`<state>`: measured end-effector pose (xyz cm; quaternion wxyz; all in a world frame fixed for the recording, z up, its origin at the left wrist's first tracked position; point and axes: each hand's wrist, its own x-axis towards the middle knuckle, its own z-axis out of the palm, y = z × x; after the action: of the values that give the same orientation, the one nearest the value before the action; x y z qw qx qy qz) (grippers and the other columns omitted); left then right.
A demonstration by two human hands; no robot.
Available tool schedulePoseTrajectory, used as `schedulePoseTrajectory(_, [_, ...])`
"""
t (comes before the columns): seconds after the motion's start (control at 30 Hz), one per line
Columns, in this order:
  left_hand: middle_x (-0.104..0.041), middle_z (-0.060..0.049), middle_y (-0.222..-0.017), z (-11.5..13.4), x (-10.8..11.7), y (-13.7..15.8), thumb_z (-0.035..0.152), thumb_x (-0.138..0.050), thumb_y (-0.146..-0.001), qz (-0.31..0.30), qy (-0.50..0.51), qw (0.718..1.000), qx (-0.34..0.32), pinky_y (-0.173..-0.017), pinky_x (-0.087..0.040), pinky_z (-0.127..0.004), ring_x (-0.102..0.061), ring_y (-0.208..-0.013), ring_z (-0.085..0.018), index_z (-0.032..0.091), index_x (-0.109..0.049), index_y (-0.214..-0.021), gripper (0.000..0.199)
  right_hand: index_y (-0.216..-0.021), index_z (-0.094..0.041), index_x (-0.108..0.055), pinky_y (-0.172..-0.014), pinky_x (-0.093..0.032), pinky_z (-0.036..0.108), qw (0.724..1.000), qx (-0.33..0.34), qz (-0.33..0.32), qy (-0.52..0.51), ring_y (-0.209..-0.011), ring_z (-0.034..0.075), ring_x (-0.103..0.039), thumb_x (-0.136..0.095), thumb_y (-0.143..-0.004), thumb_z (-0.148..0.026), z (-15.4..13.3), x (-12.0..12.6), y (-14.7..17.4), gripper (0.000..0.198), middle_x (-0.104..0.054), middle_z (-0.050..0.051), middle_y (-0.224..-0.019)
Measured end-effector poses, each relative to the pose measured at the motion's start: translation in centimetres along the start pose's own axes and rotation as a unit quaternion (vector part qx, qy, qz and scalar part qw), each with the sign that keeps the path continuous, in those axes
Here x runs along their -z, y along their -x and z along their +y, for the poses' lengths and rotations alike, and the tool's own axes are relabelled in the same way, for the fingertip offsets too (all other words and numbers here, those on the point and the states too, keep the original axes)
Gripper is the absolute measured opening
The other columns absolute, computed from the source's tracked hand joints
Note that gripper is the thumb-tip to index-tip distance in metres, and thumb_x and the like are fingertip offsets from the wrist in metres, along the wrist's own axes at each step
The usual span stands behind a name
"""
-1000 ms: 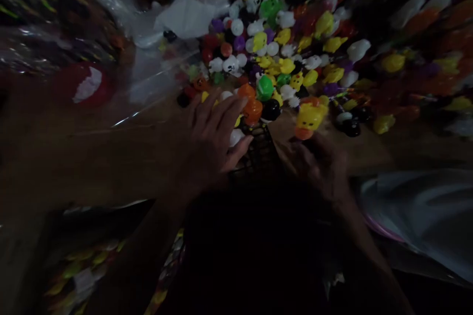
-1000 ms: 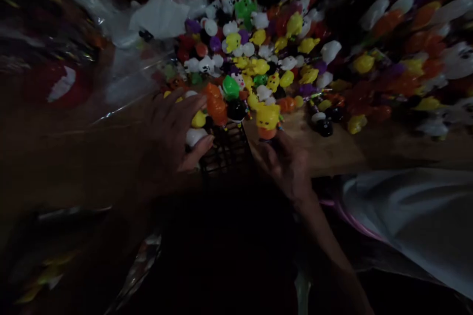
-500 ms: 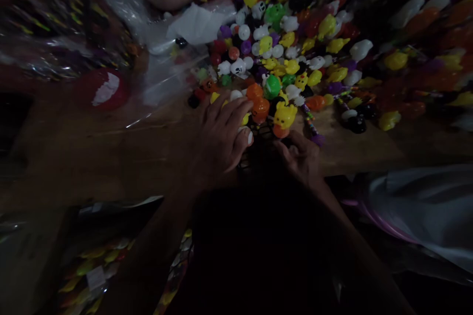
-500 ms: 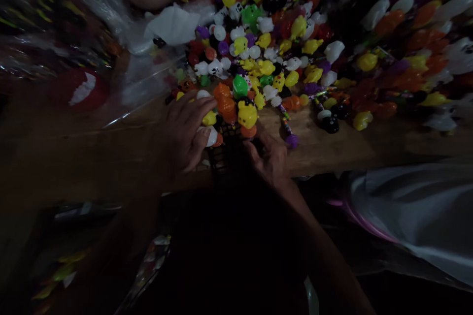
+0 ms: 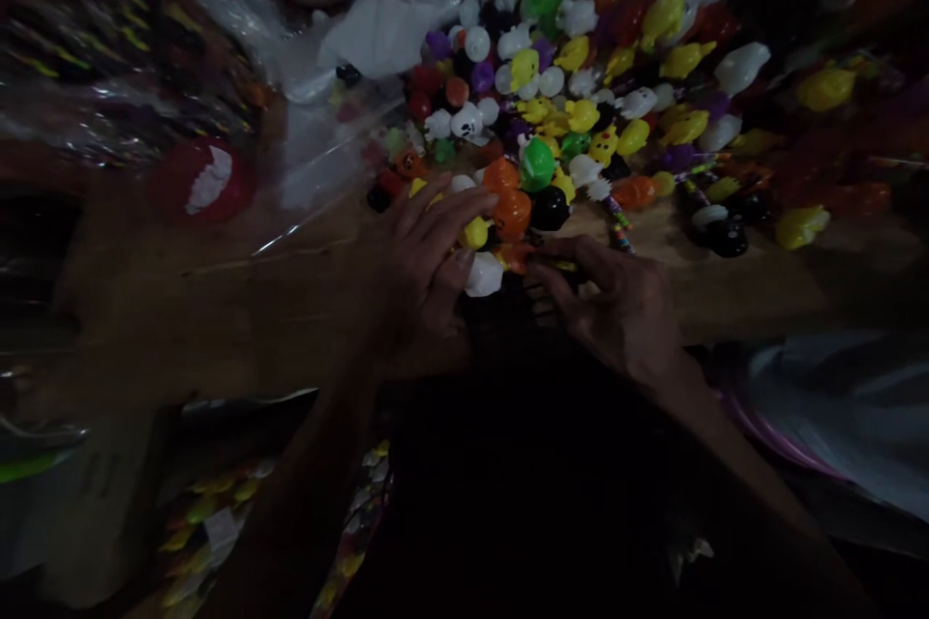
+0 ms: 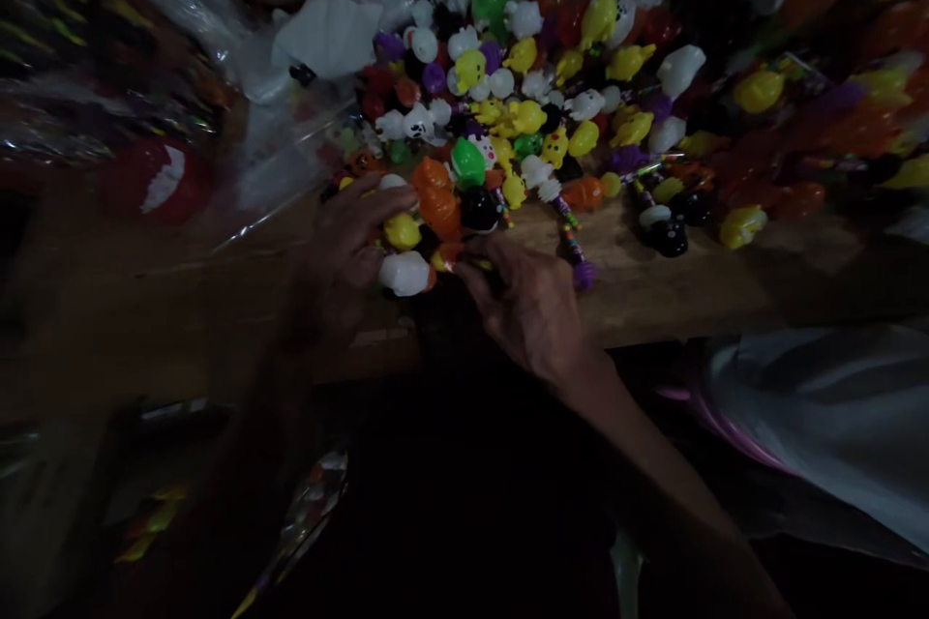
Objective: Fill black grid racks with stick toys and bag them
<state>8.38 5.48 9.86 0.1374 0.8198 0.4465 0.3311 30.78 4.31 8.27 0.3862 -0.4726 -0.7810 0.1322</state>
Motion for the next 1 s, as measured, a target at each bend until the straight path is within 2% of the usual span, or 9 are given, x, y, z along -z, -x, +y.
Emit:
schedulePoseTrajectory(0.13, [-0.059, 0.0, -0.15, -0.2, 0.1, 0.0, 0.055, -0.024, -0.108, 0.008, 0.023, 1.0, 0.014, -0.127, -0.032, -0.055, -0.04, -0.151, -0.028, 0.033, -0.053, -0.143, 0.051, -0.102, -0.017, -0.072, -0.067, -0.054, 0.027, 0.999, 0.006, -0.023, -0.021, -0.079, 0.019, -0.072, -0.064, -0.094, -0.022, -0.7, -1.4, -0.7, 0.012, -0.078, 0.006, -0.094])
schedulePoseTrajectory(0.27, [-0.057, -0.001, -0.152, -0.3, 0.4, 0.0, 0.047, -0.027, -0.108, 0.017, 0.044, 0.999, -0.001, -0.126, -0.034, -0.048, -0.041, -0.151, -0.024, 0.033, -0.053, -0.145, 0.047, -0.101, -0.017, -0.07, -0.072, -0.055, 0.028, 0.998, 0.016, -0.007, -0.062, -0.081, 0.018, -0.07, -0.062, -0.092, -0.018, -1.0, -2.4, -1.1, 0.012, -0.074, 0.006, -0.091])
schedulePoseTrajectory(0.4, [-0.059, -0.005, -0.15, 0.0, -0.1, 0.2, 0.043, -0.046, -0.102, 0.026, -0.015, 0.998, -0.058, -0.126, -0.032, -0.054, -0.042, -0.15, -0.031, 0.028, -0.057, -0.141, 0.044, -0.104, -0.019, -0.07, -0.079, -0.059, 0.031, 0.997, 0.01, 0.03, -0.07, -0.09, 0.019, -0.071, -0.055, -0.096, -0.017, -0.4, -4.0, -0.7, 0.018, -0.076, 0.007, -0.097])
schedulePoseTrajectory(0.5, [-0.068, -0.006, -0.139, 0.4, -1.3, 0.2, 0.033, -0.065, -0.092, 0.075, -0.089, 0.99, -0.084, -0.123, -0.033, -0.059, -0.051, -0.143, -0.035, 0.026, -0.065, -0.128, 0.036, -0.108, -0.02, -0.071, -0.083, -0.06, 0.032, 0.997, 0.005, 0.061, -0.043, -0.095, 0.02, -0.071, -0.052, -0.099, -0.021, 0.0, -5.2, -0.1, 0.022, -0.076, 0.008, -0.103])
schedulePoseTrajectory(0.6, [-0.075, -0.005, -0.127, 0.6, -2.5, 0.0, 0.022, -0.07, -0.089, 0.145, -0.111, 0.979, -0.088, -0.116, -0.042, -0.057, -0.062, -0.13, -0.032, 0.026, -0.069, -0.112, 0.024, -0.102, -0.019, -0.074, -0.077, -0.059, 0.028, 0.997, -0.001, 0.074, -0.016, -0.086, 0.018, -0.071, -0.049, -0.102, -0.023, -0.3, -5.7, 0.7, 0.025, -0.075, 0.008, -0.095])
schedulePoseTrajectory(0.73, [-0.075, -0.006, -0.123, 0.7, -3.1, -0.3, 0.017, -0.072, -0.086, 0.172, -0.117, 0.975, -0.083, -0.111, -0.049, -0.053, -0.064, -0.126, -0.031, 0.025, -0.071, -0.1, 0.016, -0.105, -0.019, -0.076, -0.065, -0.053, 0.024, 0.998, -0.008, 0.067, -0.007, -0.072, 0.014, -0.067, -0.051, -0.104, -0.026, 0.5, -3.4, 2.0, 0.026, -0.073, 0.006, -0.087])
schedulePoseTrajectory(0.83, [-0.076, -0.009, -0.118, 0.9, -3.3, -0.5, 0.015, -0.074, -0.085, 0.189, -0.114, 0.972, -0.086, -0.107, -0.054, -0.051, -0.066, -0.123, -0.032, 0.022, -0.071, -0.096, 0.013, -0.101, -0.019, -0.076, -0.061, -0.048, 0.026, 0.99, -0.053, 0.098, 0.086, -0.068, 0.015, -0.063, -0.052, -0.103, -0.028, 3.3, -0.3, 1.7, 0.025, -0.071, 0.006, -0.083])
schedulePoseTrajectory(0.9, [-0.077, -0.01, -0.113, 1.2, -3.4, -0.7, 0.014, -0.074, -0.084, 0.204, -0.117, 0.969, -0.077, -0.104, -0.056, -0.05, -0.067, -0.12, -0.033, 0.02, -0.07, -0.094, 0.012, -0.102, -0.02, -0.075, -0.068, -0.05, 0.029, 0.977, -0.086, 0.077, 0.177, -0.077, 0.019, -0.065, -0.052, -0.102, -0.028, 5.5, 1.3, 0.7, 0.024, -0.072, 0.008, -0.09])
schedulePoseTrajectory(1.0, [-0.076, -0.011, -0.112, 1.7, -3.4, -0.9, 0.013, -0.073, -0.086, 0.198, -0.117, 0.972, -0.053, -0.105, -0.056, -0.051, -0.067, -0.119, -0.032, 0.019, -0.07, -0.095, 0.011, -0.107, -0.02, -0.073, -0.09, -0.051, 0.044, 0.955, -0.098, -0.004, 0.28, -0.102, 0.028, -0.063, -0.052, -0.098, -0.024, 8.4, 1.7, -0.7, 0.023, -0.071, 0.013, -0.108])
